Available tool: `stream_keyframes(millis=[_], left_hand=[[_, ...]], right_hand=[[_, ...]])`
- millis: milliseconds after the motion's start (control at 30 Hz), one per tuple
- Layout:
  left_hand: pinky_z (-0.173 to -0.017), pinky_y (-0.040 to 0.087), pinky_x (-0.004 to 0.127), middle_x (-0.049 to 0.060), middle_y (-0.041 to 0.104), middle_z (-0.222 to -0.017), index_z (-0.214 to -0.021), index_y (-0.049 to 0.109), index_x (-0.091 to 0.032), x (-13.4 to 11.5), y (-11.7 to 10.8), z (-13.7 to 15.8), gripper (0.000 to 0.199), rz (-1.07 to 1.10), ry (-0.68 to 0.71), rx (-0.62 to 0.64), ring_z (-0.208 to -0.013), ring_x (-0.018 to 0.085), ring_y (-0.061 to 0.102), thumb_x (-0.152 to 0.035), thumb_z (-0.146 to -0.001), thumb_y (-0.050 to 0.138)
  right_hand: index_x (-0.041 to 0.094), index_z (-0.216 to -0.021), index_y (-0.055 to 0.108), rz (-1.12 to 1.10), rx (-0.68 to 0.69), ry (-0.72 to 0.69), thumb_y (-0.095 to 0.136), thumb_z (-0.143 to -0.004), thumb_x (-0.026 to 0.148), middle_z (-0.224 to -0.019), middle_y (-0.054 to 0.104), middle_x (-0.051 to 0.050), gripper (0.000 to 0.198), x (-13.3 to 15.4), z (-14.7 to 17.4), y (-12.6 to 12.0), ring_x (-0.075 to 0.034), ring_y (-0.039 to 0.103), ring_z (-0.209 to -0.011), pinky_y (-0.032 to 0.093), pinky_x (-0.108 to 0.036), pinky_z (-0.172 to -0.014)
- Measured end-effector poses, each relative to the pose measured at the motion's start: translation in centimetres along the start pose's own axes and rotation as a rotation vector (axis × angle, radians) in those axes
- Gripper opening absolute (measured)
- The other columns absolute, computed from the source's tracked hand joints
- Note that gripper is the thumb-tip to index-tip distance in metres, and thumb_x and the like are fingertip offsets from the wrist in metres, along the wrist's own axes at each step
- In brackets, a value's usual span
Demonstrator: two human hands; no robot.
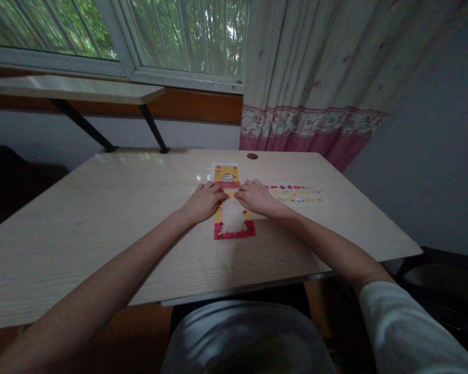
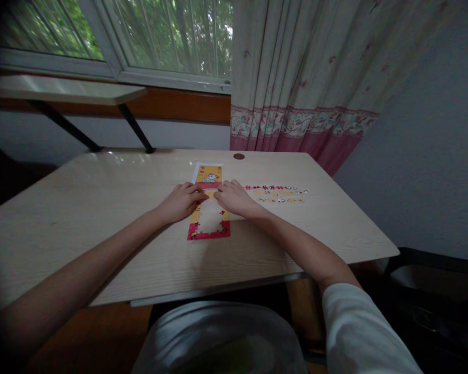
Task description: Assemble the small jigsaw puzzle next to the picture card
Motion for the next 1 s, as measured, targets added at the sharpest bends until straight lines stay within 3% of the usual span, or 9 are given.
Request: stream_keyframes(millis=[300,467,600,1000], left_hand=[[-0.083,0.040,0.040,0.010,0.062,-0.114,-0.120,0.063,-0.023,0.5,0.4,0.8,0.037,0.019,0.037,-0.005,-0.101,0.026,0.051,-0.018,-0.092,0.040],[-0.088,0.042,0.042,0.012,0.060,-0.115,-0.121,0.062,-0.020,0.8,0.4,1.0,0.037,0.089,0.065,-0.029,-0.104,0.026,0.051,-0.022,-0.094,0.036],[-0.089,0.042,0.044,0.014,0.057,-0.117,-0.121,0.062,-0.020,1.0,0.2,1.1,0.038,0.105,0.055,-0.048,-0.105,0.027,0.051,-0.028,-0.096,0.036],[-0.085,0.041,0.044,0.011,0.058,-0.113,-0.120,0.060,-0.024,1.0,0.8,0.8,0.044,0.005,0.035,0.018,-0.103,0.029,0.049,-0.046,-0.098,0.029]], right_hand=[[0.020,-0.111,0.069,-0.206,-0.022,0.114,0.046,-0.095,0.026,-0.106,0.067,-0.007,0.028,-3.5,0.8,0.3,-0.021,0.051,-0.099,0.032,-0.032,-0.084],[0.020,-0.112,0.069,-0.212,-0.036,0.153,0.054,-0.092,0.039,-0.107,0.065,-0.009,0.031,-5.0,1.7,0.1,-0.022,0.051,-0.101,0.032,-0.033,-0.086],[0.022,-0.115,0.067,-0.209,-0.008,0.143,0.055,-0.090,0.046,-0.108,0.064,-0.009,0.037,-5.0,2.0,0.3,-0.022,0.051,-0.101,0.031,-0.034,-0.087],[0.021,-0.112,0.068,-0.253,0.020,0.128,0.057,-0.089,0.042,-0.108,0.067,-0.009,0.033,-4.7,1.7,0.8,-0.023,0.053,-0.104,0.033,-0.033,-0.087]])
Point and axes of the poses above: each hand's wrist, its own z-axis away from the middle knuckle, its own y-axis out of the palm, x = y × z, the point moved 10 cm from there along -z, towards the middle knuckle
